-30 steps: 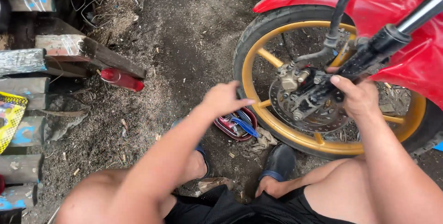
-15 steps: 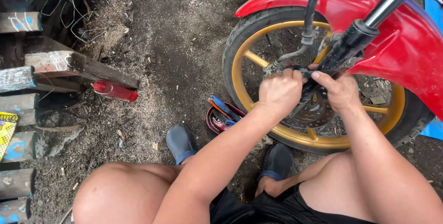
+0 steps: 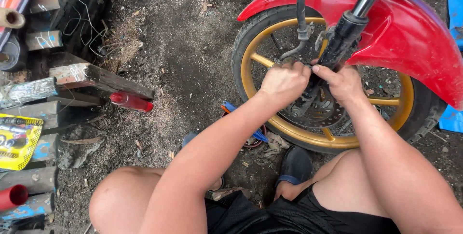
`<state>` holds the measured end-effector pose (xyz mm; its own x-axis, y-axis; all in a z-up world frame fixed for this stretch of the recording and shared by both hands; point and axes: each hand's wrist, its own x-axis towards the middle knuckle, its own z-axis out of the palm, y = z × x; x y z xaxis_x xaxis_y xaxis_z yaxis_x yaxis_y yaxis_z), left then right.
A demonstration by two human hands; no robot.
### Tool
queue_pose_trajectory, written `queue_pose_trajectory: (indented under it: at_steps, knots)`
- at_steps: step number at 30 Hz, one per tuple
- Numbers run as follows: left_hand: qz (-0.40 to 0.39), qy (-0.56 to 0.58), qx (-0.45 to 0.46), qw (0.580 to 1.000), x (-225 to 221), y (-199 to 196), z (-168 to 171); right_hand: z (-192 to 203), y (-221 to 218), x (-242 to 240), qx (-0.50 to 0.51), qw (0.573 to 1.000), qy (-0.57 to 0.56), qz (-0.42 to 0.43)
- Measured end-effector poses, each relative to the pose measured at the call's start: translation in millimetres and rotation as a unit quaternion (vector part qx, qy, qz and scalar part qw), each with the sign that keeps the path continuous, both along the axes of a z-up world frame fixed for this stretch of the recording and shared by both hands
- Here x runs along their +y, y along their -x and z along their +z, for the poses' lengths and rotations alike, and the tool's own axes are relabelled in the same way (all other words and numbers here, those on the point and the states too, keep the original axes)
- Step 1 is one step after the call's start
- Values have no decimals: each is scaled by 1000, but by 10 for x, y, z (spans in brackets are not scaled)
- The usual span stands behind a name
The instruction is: Tightening or loosening bolts on a motorcycle brake caliper using hand tools like a socket wrench.
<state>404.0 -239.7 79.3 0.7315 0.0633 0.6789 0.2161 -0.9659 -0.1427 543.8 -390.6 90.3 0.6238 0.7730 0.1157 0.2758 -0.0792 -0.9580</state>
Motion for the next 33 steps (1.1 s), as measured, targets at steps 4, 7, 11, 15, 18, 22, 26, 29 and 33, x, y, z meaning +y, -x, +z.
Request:
queue_pose_trajectory:
  at_steps: [4,7,11,15,18,22,26,29,33]
  knots:
    - [34,91,33,995,-32,9,8,-1,-36,38,-13,1000,0,2]
    - [45,204,63,976,-53,-22,44,88,5,16,-33,999,31,6]
    - [37,304,108,946,-147,-158,107,98,-8,45,-52,997,58,7]
    - [9,187,83,979,-128,-95,129,135,2,45,-48,997,68,-7]
    - [15,164,82,983,-86,-45,58,109,25,27,-42,997,60,-8]
    - [45,321,149,934,-112,33,205,56,11,40,-29,999,31,-10]
    - [81,438,200,873,-137,-103,350,96,25,24,-46,998,44,-20]
    - [98,467,205,854,-138,-159,311,103,34,46,-44,998,37,-20]
    - [53,141,65,986,-127,-219,-131,53,18,44,-27,999,26,-14]
